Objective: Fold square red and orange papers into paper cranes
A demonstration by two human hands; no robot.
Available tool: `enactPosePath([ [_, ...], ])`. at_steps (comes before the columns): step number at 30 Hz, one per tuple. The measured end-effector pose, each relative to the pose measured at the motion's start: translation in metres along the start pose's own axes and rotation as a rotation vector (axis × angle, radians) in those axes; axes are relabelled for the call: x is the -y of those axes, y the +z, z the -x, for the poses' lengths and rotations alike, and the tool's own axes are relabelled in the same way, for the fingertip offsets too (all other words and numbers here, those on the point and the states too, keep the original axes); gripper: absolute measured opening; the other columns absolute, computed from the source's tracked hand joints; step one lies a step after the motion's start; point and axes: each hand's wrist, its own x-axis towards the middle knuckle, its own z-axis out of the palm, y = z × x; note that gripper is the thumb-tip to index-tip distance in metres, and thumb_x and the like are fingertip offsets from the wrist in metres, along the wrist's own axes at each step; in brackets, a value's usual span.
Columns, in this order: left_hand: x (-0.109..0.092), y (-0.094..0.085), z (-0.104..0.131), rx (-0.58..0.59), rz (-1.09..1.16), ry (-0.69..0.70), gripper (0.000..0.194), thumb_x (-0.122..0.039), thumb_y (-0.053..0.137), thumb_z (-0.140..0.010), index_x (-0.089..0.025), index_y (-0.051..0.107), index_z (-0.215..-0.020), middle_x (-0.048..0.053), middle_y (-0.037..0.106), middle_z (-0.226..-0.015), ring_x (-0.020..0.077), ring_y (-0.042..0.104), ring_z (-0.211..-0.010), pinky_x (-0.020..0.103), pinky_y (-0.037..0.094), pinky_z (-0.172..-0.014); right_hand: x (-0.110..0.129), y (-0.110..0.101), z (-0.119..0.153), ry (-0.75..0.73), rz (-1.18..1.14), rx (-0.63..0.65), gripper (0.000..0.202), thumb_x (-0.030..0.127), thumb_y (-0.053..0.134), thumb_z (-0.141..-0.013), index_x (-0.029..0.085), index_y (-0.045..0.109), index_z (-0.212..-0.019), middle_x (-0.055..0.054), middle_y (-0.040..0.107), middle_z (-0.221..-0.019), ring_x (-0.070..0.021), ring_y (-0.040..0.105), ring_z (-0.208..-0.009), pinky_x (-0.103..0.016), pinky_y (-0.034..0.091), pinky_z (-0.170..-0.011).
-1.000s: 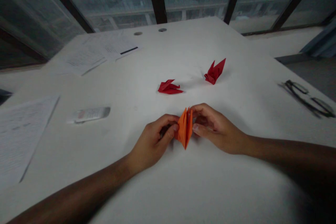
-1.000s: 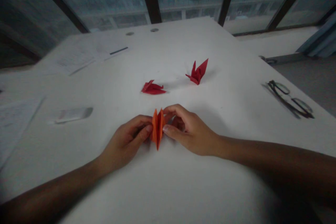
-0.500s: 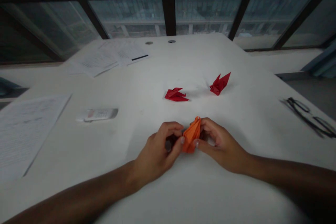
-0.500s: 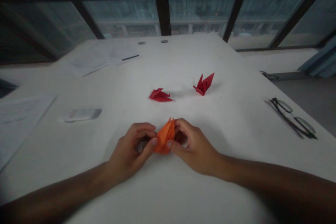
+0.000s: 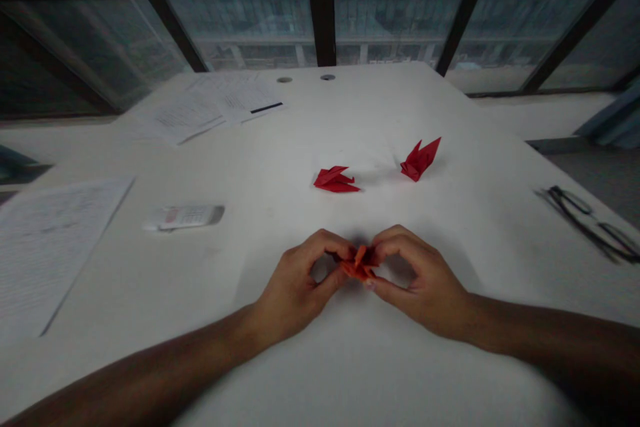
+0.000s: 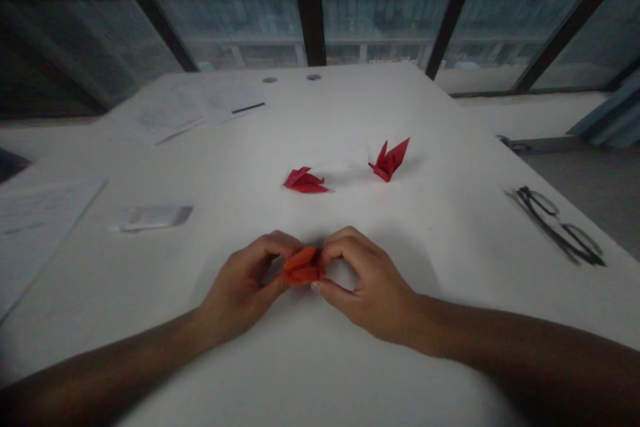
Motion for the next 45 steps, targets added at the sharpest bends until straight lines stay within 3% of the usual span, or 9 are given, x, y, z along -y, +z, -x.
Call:
enactPosePath([
  [5,-0.005,-0.003,-0.003,0.027,-0.061,0.189,0.015,-0.007,0.067,-0.092,-0.021,0.061,-0.093,0.006,0.073,-0.107,0.0173,0.070,-0.101,0.031,0.059,-0.089,-0.001,-0.006,0.002,-0.215,0.183,-0.034,0.035,0.007,0.071,-0.084,0.028,0.059,-0.109,-0.006,0.068,-0.110,-0.0240,0.067,-0.103,-0.043,0.058,-0.089],
  [13,-0.006,0.000,0.000,-0.017,-0.147,0.218,0.016,-0.006,0.069,-0.091,-0.021,0.065,-0.095,0.009,0.064,-0.130,0.0176,0.066,-0.118,0.030,0.059,-0.098,0.000,-0.009,0.002,-0.322,0.316,-0.048,0.035,0.012,0.076,-0.086,0.028,0.060,-0.113,-0.008,0.068,-0.116,-0.0256,0.067,-0.107,-0.044,0.058,-0.091],
  [22,-0.004,-0.002,0.002,0.045,-0.114,0.277,0.012,-0.014,0.065,-0.097,-0.023,0.064,-0.105,0.011,0.071,-0.123,0.0215,0.069,-0.111,0.039,0.061,-0.093,-0.003,-0.009,0.003,-0.304,0.201,-0.011,0.050,0.007,0.070,-0.088,0.029,0.054,-0.131,-0.009,0.068,-0.123,-0.0252,0.066,-0.115,-0.045,0.058,-0.096],
  [26,-0.002,-0.002,0.005,0.046,-0.139,0.329,0.024,-0.008,0.065,-0.095,-0.023,0.065,-0.113,0.010,0.065,-0.128,0.0193,0.067,-0.114,0.034,0.060,-0.096,-0.004,-0.009,0.001,-0.281,0.181,-0.004,0.049,0.009,0.068,-0.091,0.030,0.052,-0.131,-0.008,0.070,-0.120,-0.0245,0.067,-0.112,-0.045,0.057,-0.095],
  [30,0.002,0.004,0.006,-0.022,-0.070,0.259,0.041,-0.009,0.068,-0.093,-0.024,0.057,-0.129,0.009,0.065,-0.118,0.0197,0.067,-0.109,0.035,0.060,-0.095,-0.004,-0.009,0.001,-0.297,0.245,0.014,0.035,0.013,0.067,-0.092,0.027,0.057,-0.122,-0.005,0.072,-0.105,-0.0230,0.068,-0.097,-0.043,0.057,-0.088],
  [33,0.006,0.009,0.006,-0.054,0.107,0.133,0.044,-0.011,0.070,-0.093,-0.026,0.051,-0.130,0.007,0.063,-0.114,0.0182,0.070,-0.101,0.032,0.063,-0.087,-0.003,-0.008,0.002,-0.207,0.230,0.018,0.029,0.015,0.067,-0.093,0.026,0.058,-0.119,-0.004,0.071,-0.100,-0.0208,0.067,-0.091,-0.038,0.057,-0.084],
  [38,0.006,0.013,0.006,0.003,0.250,0.018,0.044,-0.013,0.072,-0.093,-0.025,0.050,-0.129,0.006,0.068,-0.113,0.0197,0.073,-0.103,0.032,0.063,-0.087,0.000,-0.007,0.000,0.098,0.058,0.084,0.037,0.027,0.069,-0.095,0.025,0.057,-0.131,-0.007,0.070,-0.123,-0.0216,0.068,-0.108,-0.039,0.055,-0.095],
  [42,0.002,0.010,0.002,0.010,0.337,-0.105,0.047,-0.019,0.076,-0.091,-0.026,0.049,-0.129,0.005,0.069,-0.111,0.0190,0.073,-0.097,0.034,0.063,-0.084,0.000,-0.007,-0.003,0.252,-0.163,0.134,0.011,0.030,0.067,-0.098,0.026,0.067,-0.108,-0.002,0.074,-0.104,-0.0175,0.069,-0.094,-0.033,0.056,-0.087],
  [45,-0.002,0.008,-0.004,0.007,0.431,-0.183,0.046,-0.022,0.079,-0.089,-0.025,0.051,-0.125,0.005,0.066,-0.116,0.0159,0.071,-0.093,0.032,0.061,-0.083,-0.003,-0.007,-0.006,0.361,-0.402,0.100,0.012,0.031,0.073,-0.094,0.026,0.067,-0.103,0.001,0.073,-0.095,-0.0150,0.070,-0.088,-0.029,0.056,-0.082],
])
